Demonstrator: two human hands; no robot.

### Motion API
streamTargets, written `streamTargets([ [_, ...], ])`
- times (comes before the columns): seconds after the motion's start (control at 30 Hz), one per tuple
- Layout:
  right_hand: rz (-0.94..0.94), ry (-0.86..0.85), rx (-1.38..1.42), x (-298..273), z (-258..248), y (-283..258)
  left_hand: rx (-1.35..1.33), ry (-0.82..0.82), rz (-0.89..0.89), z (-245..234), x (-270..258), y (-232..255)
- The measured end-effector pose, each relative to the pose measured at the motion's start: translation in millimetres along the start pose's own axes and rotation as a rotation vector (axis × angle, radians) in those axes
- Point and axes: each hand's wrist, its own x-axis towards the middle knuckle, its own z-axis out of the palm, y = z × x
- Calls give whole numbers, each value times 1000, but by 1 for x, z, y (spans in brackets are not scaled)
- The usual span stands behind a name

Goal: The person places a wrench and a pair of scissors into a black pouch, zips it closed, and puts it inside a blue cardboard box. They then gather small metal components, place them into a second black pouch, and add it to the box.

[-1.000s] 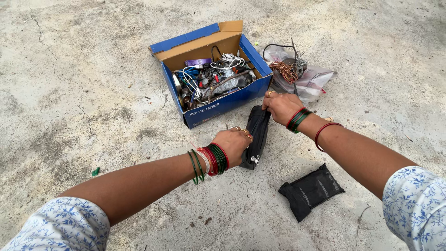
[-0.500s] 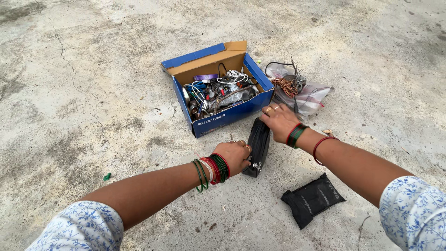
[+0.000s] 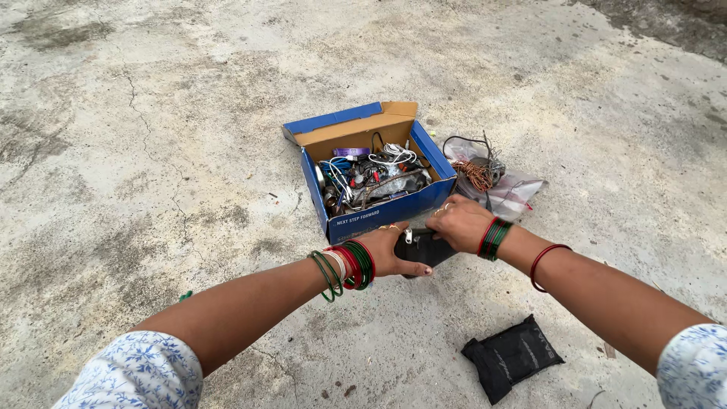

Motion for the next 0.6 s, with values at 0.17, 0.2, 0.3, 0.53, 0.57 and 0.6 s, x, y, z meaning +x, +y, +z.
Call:
streamTargets([
  [0.17, -8, 285, -16, 20, -98, 16, -241, 598, 10, -42, 14, -6],
  [0.2, 43, 338, -2, 25, -116, 21, -244, 607, 11, -54, 21, -10],
  [0.3, 224, 528, 112, 42, -155, 43, -602, 729, 128, -87, 42, -29],
  [0.53, 442, 1077, 890, 76, -90, 97, -1162, 570, 297, -132, 49, -86],
  [0.57, 476, 1076, 1425, 80, -68, 90, -1155, 530, 196, -128, 50, -93],
  [0.6, 493, 1024, 1965, 81, -50, 84, -1158, 525, 185, -121, 53, -98],
])
